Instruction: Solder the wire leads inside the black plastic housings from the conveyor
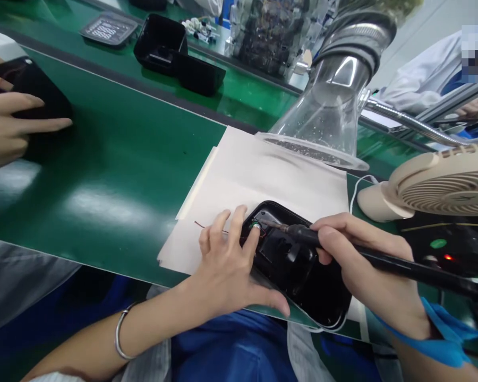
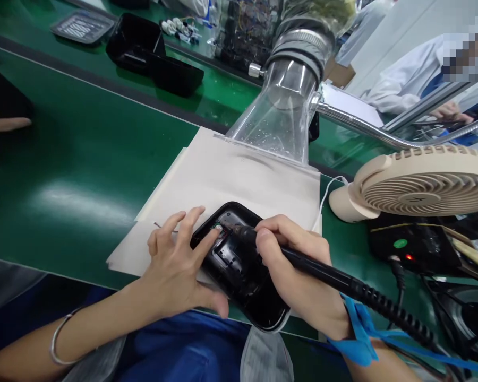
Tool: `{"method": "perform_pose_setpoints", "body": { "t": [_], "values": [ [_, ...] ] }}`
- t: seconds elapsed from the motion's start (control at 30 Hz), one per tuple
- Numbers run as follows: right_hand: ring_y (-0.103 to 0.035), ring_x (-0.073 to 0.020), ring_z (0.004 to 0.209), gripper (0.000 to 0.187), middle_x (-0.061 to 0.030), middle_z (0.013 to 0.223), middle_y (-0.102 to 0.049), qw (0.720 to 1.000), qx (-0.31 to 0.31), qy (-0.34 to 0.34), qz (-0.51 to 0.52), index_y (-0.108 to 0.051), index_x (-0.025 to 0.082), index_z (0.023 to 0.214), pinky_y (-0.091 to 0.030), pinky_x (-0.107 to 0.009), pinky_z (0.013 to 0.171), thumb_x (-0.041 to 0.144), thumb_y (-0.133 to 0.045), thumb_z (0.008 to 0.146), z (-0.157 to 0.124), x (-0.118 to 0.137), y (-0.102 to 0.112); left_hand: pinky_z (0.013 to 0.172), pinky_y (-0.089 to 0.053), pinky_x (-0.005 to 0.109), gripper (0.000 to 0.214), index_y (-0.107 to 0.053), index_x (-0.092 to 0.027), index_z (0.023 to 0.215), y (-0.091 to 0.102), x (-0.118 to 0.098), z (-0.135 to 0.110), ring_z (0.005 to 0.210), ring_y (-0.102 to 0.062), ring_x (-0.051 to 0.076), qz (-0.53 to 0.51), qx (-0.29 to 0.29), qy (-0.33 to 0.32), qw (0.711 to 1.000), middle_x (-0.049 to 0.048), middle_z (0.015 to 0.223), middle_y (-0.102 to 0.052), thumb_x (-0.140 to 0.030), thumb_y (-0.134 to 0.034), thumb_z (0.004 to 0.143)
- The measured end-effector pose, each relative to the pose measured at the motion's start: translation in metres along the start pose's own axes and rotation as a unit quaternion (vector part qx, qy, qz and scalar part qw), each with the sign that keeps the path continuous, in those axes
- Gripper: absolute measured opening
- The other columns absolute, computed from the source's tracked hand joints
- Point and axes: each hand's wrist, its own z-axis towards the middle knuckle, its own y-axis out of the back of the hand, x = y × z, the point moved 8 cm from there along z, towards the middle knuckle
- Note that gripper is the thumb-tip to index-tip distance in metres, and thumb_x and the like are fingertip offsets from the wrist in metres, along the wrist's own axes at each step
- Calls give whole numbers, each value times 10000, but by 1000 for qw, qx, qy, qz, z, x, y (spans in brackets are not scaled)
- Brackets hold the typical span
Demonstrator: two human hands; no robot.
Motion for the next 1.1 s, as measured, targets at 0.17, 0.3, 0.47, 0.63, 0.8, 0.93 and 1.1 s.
{"method": "perform_pose_setpoints", "body": {
  "t": [0.17,0.3,0.47,0.63,0.8,0.93,1.1],
  "values": [
    [-480,-68,411,158,62,470,-519,998,-57,-26,7,-645,216,684,-371,-175,401,182,-543,800,0,-2,13,933,-199,525,1062,-613,-143,1128,-2,4,2,1207,-262,437,-6,15,-3,1000,259,1334,-393,-959,-279,536],
    [-501,-70,414,150,64,468,-536,999,-29,-14,7,-659,228,706,-374,-167,391,184,-556,805,1,-2,11,949,-180,537,1080,-604,-137,1129,-7,6,4,1224,-234,462,-14,38,-10,999,262,1336,-374,-967,-310,504],
    [-452,-64,387,155,61,464,-520,998,-52,-38,10,-654,224,691,-330,-175,359,200,-554,808,0,-4,16,939,-180,558,1138,-592,-103,1123,-10,6,12,1205,-254,464,-13,49,-29,998,283,1283,-410,-978,-362,433],
    [-462,-70,388,162,63,466,-529,999,-36,-6,0,-646,226,687,-348,-172,359,187,-547,809,1,1,16,933,-225,570,1127,-605,-95,1101,-11,5,13,1193,-278,458,-18,57,-33,998,280,1263,-445,-972,-389,427],
    [-417,-50,376,186,67,456,-495,1000,-3,1,-19,-624,212,659,-322,-149,350,178,-534,817,0,0,7,918,-308,541,1088,-578,-63,1167,-10,2,5,1149,-355,427,-18,16,-11,1000,288,1242,-459,-932,-331,560],
    [-358,-36,333,182,78,434,-469,1000,0,2,-7,-616,210,660,-256,-144,305,173,-533,818,2,-1,3,884,-377,486,1085,-588,-12,1126,-9,-2,4,1069,-434,391,-37,-17,-28,999,292,1170,-499,-914,-293,600],
    [-400,-44,372,185,72,456,-485,1000,19,-6,-17,-610,206,672,-295,-138,332,180,-524,833,5,-3,-2,865,-408,471,1071,-604,-9,1097,-7,-1,5,1050,-455,378,-35,-30,-32,998,288,1148,-521,-907,-266,620]
  ]
}}
